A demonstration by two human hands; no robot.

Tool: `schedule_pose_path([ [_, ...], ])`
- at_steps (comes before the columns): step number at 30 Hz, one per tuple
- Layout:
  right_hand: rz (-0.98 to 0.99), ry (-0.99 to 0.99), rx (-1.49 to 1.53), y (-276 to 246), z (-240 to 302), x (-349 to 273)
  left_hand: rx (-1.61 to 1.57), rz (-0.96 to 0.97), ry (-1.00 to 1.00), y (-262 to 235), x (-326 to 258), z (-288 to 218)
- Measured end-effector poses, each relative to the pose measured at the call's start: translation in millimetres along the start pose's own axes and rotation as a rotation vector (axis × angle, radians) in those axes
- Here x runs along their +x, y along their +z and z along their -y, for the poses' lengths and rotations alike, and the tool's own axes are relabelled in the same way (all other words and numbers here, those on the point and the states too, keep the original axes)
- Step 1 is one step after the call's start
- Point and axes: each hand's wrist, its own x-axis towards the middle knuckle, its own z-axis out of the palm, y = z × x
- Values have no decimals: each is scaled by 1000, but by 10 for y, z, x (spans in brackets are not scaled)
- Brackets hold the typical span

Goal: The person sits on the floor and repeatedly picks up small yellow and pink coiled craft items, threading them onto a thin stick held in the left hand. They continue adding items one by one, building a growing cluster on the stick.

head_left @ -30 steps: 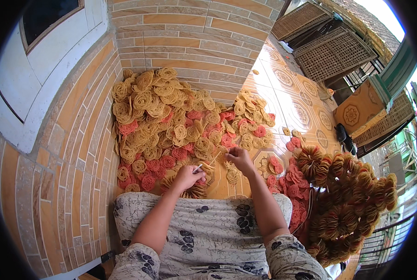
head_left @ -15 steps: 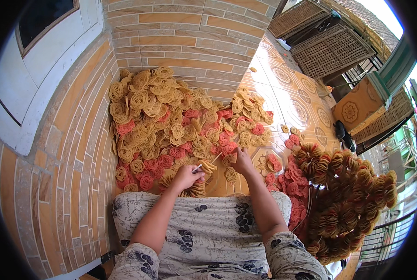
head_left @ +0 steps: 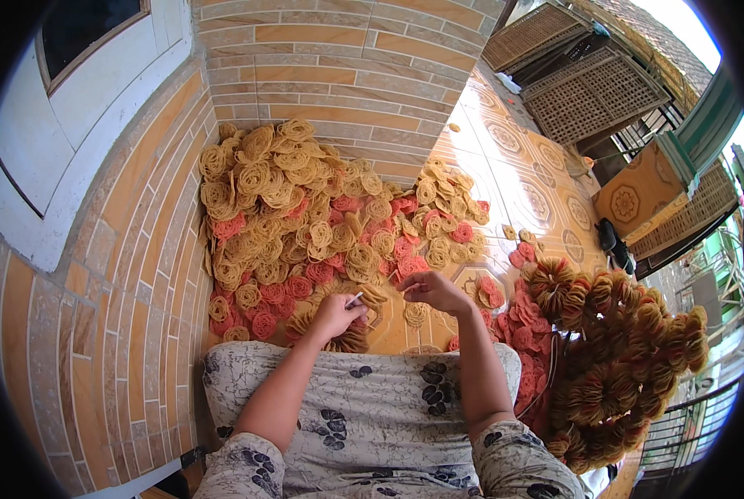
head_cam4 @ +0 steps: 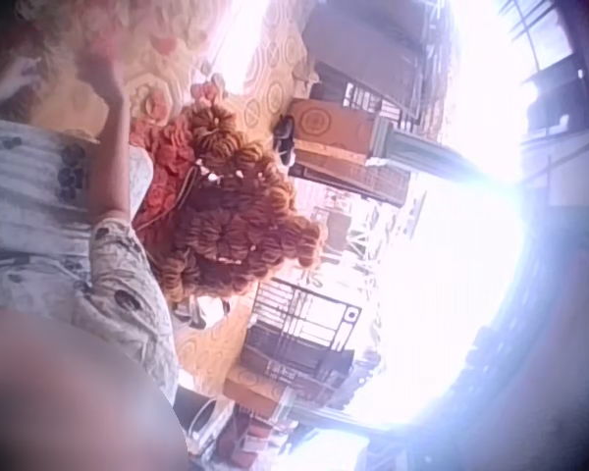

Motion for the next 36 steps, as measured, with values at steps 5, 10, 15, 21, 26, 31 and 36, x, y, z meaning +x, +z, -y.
schedule_pose_path([
  [5, -20, 223, -1028, 98, -300, -66, -98, 56, 5, 45, 2, 37],
  [10, -49, 382, -155, -35, -339, 127, -114, 82, -24, 48, 0, 28],
  [15, 129, 54, -680, 170, -359, 23, -154, 88, -63, 10, -5, -2],
  [21, 251, 43, -587, 319, -415, 71, -68, 70, -8, -14, -10, -15],
  [26, -158, 20, 51, 127, -249, 194, -123, 59, -47, -39, -39, -54],
  [31, -219, -52, 457, 93, -59, 150, -108, 43, -34, -44, -31, -78],
  [36, -189, -61, 380, 95, 77, 102, -93, 60, -60, -31, -10, -58],
])
